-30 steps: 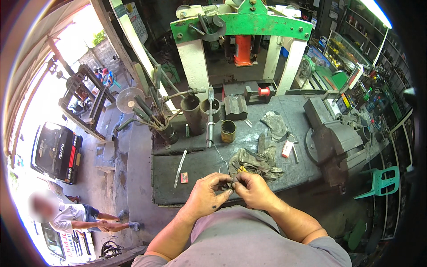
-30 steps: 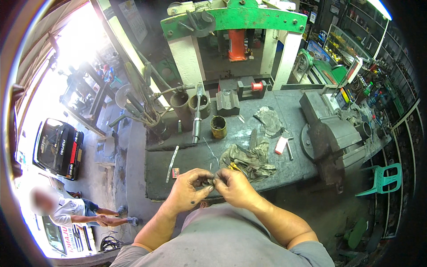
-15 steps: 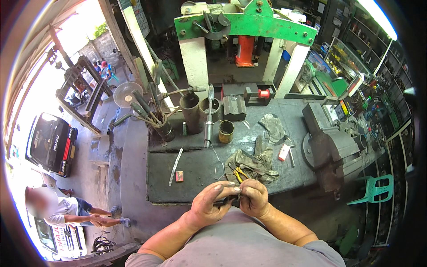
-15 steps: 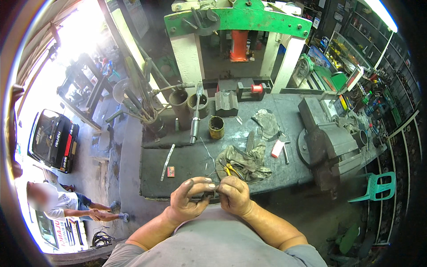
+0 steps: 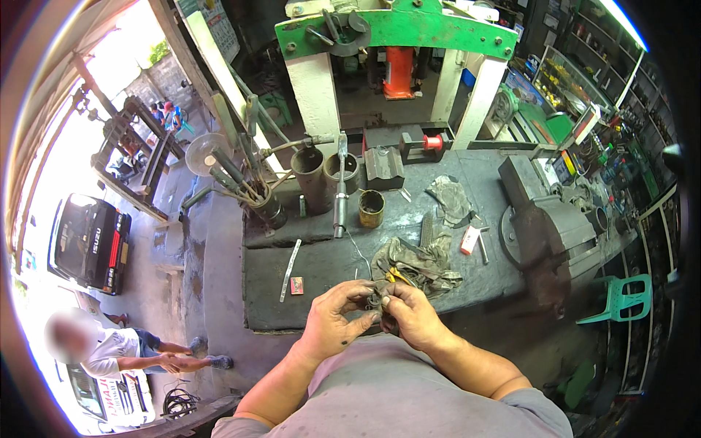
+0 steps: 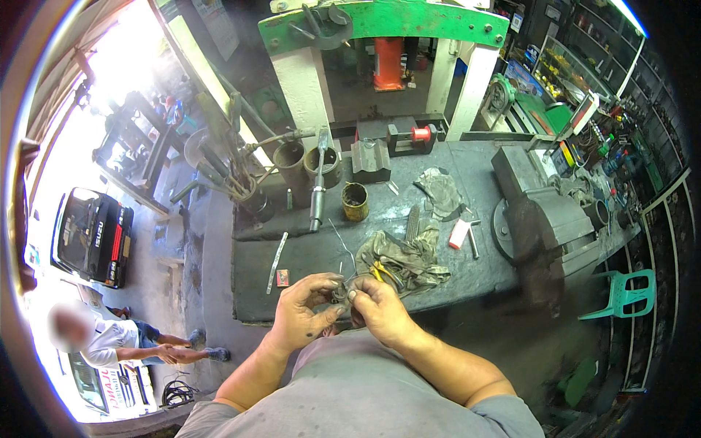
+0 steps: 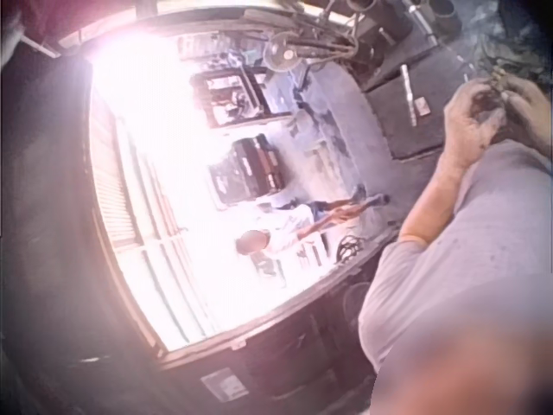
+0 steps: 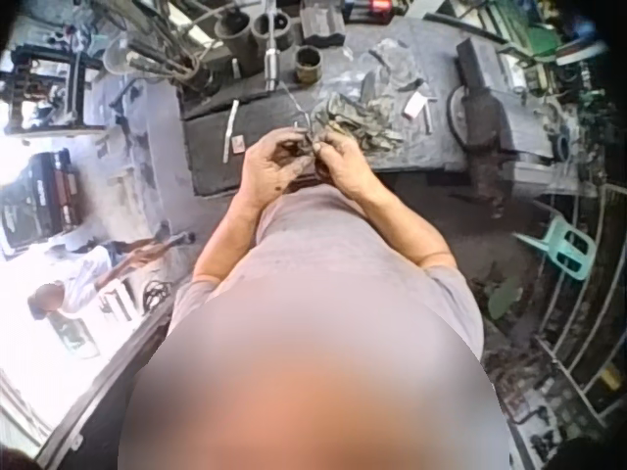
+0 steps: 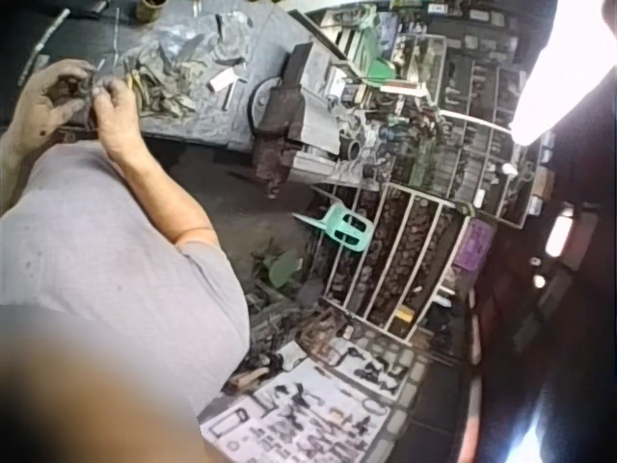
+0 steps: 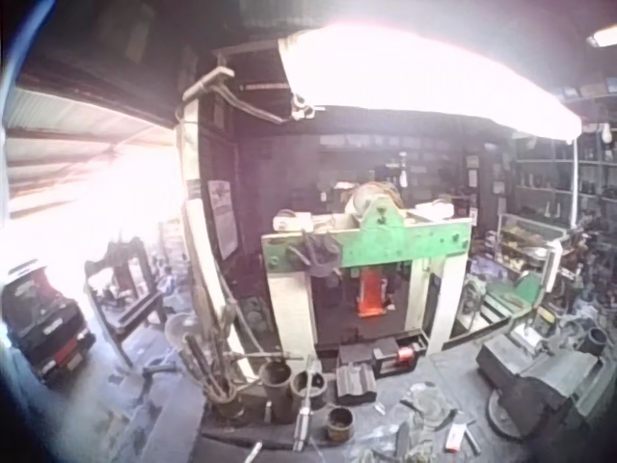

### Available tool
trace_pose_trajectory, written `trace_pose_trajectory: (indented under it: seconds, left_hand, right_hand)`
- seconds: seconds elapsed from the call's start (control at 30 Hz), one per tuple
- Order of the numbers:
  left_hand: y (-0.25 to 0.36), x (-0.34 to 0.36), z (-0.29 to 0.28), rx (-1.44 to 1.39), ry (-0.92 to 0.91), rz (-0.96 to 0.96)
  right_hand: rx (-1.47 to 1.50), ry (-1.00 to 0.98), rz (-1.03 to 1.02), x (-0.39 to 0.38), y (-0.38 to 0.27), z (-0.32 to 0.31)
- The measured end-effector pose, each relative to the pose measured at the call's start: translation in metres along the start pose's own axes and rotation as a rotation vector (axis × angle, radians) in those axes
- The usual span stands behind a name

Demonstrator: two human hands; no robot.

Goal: The person manipulates a small mechanical component on a workbench, using pliers and a torch to heat and adjust it. They repeatedly inspect the part, reposition it, and apply heat while another person stands nearby.

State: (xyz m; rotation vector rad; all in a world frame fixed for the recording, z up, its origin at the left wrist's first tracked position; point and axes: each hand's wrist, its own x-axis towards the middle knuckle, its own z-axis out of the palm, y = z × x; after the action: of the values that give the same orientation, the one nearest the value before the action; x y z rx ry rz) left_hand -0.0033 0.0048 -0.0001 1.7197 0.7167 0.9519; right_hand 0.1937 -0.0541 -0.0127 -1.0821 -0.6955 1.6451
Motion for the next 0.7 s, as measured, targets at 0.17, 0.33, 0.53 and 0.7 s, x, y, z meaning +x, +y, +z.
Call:
trace_pose_trajectory:
  seconds: [0.17, 0.33, 0.53, 0.7]
  left_hand:
    - [0.001, 0.0, -0.001, -0.065, -0.044, -0.071]
    - [0.0, 0.003, -0.011, 0.099, -0.116, -0.03]
    - [-0.002, 0.004, -0.007, -0.049, -0.058, -0.104]
    - [-0.005, 0.004, -0.008, -0.017, -0.079, -0.061]
  right_hand:
    - [-0.092, -0.006, 0.052, 0.0, -0.005, 0.002]
    - [-0.171, -0.019, 0.051, -0.002, -0.006, 0.006]
    - [-0.144, -0.021, 0.062, 0.0, -0.006, 0.007]
    - [-0.094, -0.024, 0.09, 0.0, -0.007, 0.007]
